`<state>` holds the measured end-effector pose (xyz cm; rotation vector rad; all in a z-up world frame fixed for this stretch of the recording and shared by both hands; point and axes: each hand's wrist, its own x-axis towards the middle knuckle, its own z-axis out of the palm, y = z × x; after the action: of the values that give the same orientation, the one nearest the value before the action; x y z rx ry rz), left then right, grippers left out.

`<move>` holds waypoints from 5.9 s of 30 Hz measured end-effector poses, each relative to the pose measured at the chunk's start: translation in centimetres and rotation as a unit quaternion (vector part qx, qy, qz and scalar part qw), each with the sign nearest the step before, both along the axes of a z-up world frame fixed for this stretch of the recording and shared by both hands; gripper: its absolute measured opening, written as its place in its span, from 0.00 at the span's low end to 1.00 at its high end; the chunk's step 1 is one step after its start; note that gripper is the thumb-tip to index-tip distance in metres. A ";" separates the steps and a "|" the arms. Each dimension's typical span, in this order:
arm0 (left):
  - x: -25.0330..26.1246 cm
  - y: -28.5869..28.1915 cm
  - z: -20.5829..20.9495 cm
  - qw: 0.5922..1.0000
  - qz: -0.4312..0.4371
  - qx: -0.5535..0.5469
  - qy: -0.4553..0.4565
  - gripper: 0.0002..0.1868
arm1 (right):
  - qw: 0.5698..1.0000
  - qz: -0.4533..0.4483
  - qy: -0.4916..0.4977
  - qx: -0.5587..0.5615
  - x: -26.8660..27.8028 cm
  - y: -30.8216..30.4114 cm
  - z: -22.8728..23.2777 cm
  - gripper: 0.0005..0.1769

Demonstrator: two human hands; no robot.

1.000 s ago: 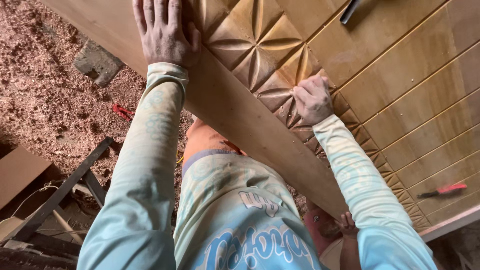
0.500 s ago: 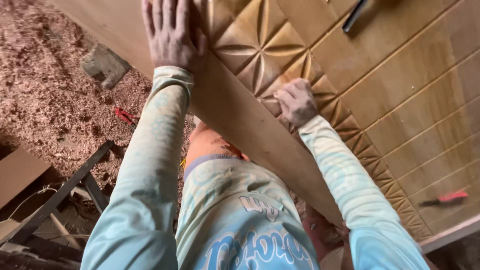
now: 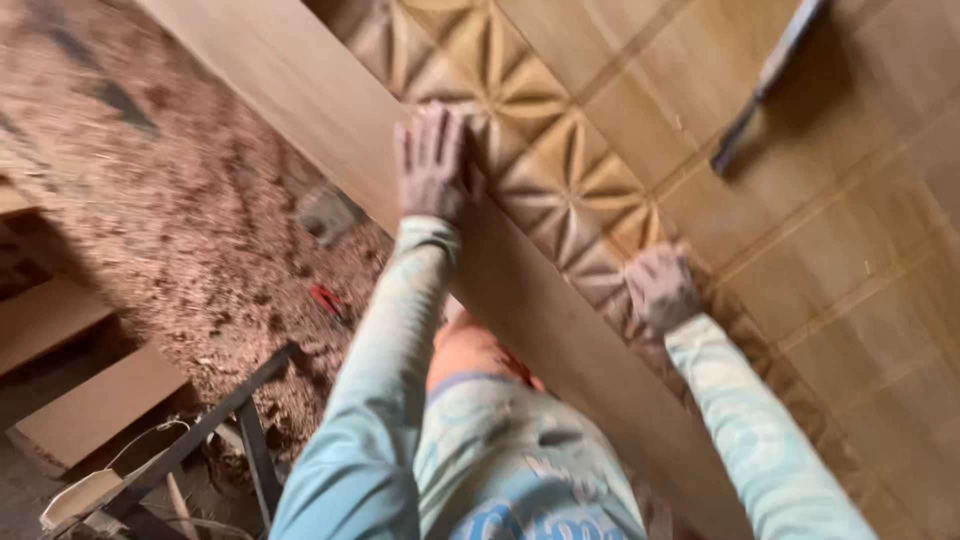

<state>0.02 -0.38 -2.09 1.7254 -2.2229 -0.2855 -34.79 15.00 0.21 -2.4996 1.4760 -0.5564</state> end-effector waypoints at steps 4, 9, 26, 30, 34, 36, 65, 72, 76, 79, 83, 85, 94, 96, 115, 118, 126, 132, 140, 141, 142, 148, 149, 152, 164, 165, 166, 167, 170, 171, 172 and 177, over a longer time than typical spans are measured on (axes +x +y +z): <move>-0.2 0.1 0.6 0.999 0.022 -0.044 0.019 0.43 | 0.996 0.030 -0.073 0.042 3.5 -0.1 -1.8 0.07; -0.3 0.1 1.5 0.998 0.034 -0.040 0.021 0.42 | 0.998 0.008 -0.055 0.004 -0.5 0.7 -1.0 0.11; -0.5 1.1 1.9 0.998 0.046 -0.030 0.007 0.39 | 0.995 0.021 -0.068 -0.068 1.2 -1.1 -5.2 0.05; -0.4 1.0 2.2 0.998 0.054 -0.033 0.007 0.39 | 0.992 0.064 -0.084 -0.068 1.7 -1.3 -4.9 0.04; -0.5 1.3 2.0 0.998 0.056 -0.035 0.000 0.40 | 0.997 0.025 -0.038 -0.062 -0.5 -1.7 -4.9 0.07; -0.4 1.4 2.1 0.998 0.059 -0.026 -0.004 0.40 | 0.997 0.014 -0.046 -0.059 0.0 -1.4 -5.2 0.06; -0.4 1.3 2.8 0.998 0.048 -0.032 0.026 0.40 | 0.994 0.038 -0.072 -0.077 0.2 -1.8 -5.2 0.07; -0.5 1.2 3.0 0.998 0.057 -0.029 0.025 0.40 | 0.990 -0.038 -0.090 -0.106 1.2 -1.4 -5.2 0.08; -0.5 1.0 3.1 0.998 0.049 -0.023 0.005 0.39 | 0.991 -0.078 -0.087 -0.073 2.4 1.1 -5.2 0.06; -0.6 1.2 2.9 0.998 0.048 -0.024 0.011 0.39 | 0.994 -0.046 -0.089 -0.054 1.2 1.3 -5.4 0.05; -0.6 1.0 1.9 0.998 0.047 -0.034 -0.001 0.38 | 0.994 -0.064 -0.046 -0.071 0.0 0.6 -4.9 0.09; -0.6 0.5 1.2 0.998 0.036 -0.050 -0.021 0.38 | 0.996 -0.063 -0.035 -0.043 0.7 0.5 -4.3 0.09; -0.6 0.4 1.5 1.000 0.019 -0.002 0.021 0.41 | 0.998 -0.051 -0.042 -0.015 2.2 1.3 -1.2 0.08; -0.7 0.6 1.0 1.000 0.026 0.000 0.008 0.38 | 0.998 -0.045 -0.025 -0.023 1.2 1.3 -0.5 0.10; -0.8 0.3 1.6 1.000 0.024 0.001 0.011 0.35 | 0.998 -0.027 -0.008 0.054 1.6 1.1 1.1 0.16; -0.8 0.4 1.8 1.000 0.028 -0.006 0.004 0.34 | 0.997 -0.029 0.001 0.074 -0.2 1.0 2.7 0.21; -0.7 0.3 1.5 0.999 0.028 -0.017 0.031 0.34 | 0.997 -0.016 0.031 0.066 1.1 1.3 -1.3 0.14; -1.0 0.3 2.2 0.999 0.031 -0.004 0.030 0.34 | 0.995 -0.044 0.048 0.073 -2.5 2.5 -0.8 0.14; -0.7 -0.1 2.5 1.000 0.022 0.006 0.012 0.35 | 0.998 -0.011 0.061 0.012 -1.2 1.2 1.0 0.16; -0.7 -0.2 2.3 1.000 0.018 0.006 0.013 0.35 | 0.998 0.003 0.070 0.002 -2.2 1.0 1.5 0.19; -0.7 -0.2 2.2 1.000 0.015 0.007 0.012 0.35 | 0.998 -0.009 0.057 0.004 -2.2 0.8 1.7 0.16; -0.7 0.1 2.5 1.000 0.010 0.003 -0.003 0.35 | 1.000 0.002 0.014 -0.017 0.7 -0.5 1.9 0.09; -0.6 0.0 2.6 1.000 0.012 0.010 -0.007 0.35 | 1.000 0.016 0.018 -0.012 0.2 -0.9 2.1 0.10; 0.0 0.4 1.2 1.000 0.007 0.010 -0.008 0.36 | 1.000 0.011 0.010 -0.020 -0.9 -0.5 2.1 0.09; -1.9 0.4 0.8 0.997 0.070 -0.017 -0.004 0.43 | 0.987 0.095 -0.110 -0.071 10.8 -4.9 -1.4 0.12; -1.4 0.2 1.5 0.997 0.073 -0.016 -0.028 0.44 | 0.987 0.084 -0.113 -0.073 10.8 -4.9 -2.1 0.12; -1.6 0.3 1.8 0.996 0.072 -0.011 -0.046 0.44 | 0.989 0.072 -0.106 -0.069 10.0 -4.4 -2.6 0.12; -1.7 0.4 2.0 0.995 0.072 -0.006 -0.065 0.45 | 0.991 0.062 -0.101 -0.066 9.3 -3.8 -3.1 0.12; -1.5 0.1 2.2 0.995 0.072 -0.013 -0.067 0.43 | 0.994 0.039 -0.082 -0.059 7.3 -2.9 -3.9 0.12; -1.3 0.1 2.0 0.995 0.071 -0.015 -0.067 0.43 | 0.994 0.043 -0.081 -0.061 7.2 -3.9 -4.6 0.12; -1.4 0.2 1.8 0.995 0.067 -0.018 -0.065 0.43 | 0.994 0.046 -0.081 -0.062 7.1 -4.6 -5.0 0.12; -1.9 0.4 0.6 0.992 0.065 -0.015 -0.105 0.43 | 0.993 0.062 -0.083 -0.056 11.2 -7.9 -3.4 0.12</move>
<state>-1.84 0.05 -1.53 1.9546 -2.2284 -0.0402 -23.56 7.09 -3.18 -2.5355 1.2539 -0.8228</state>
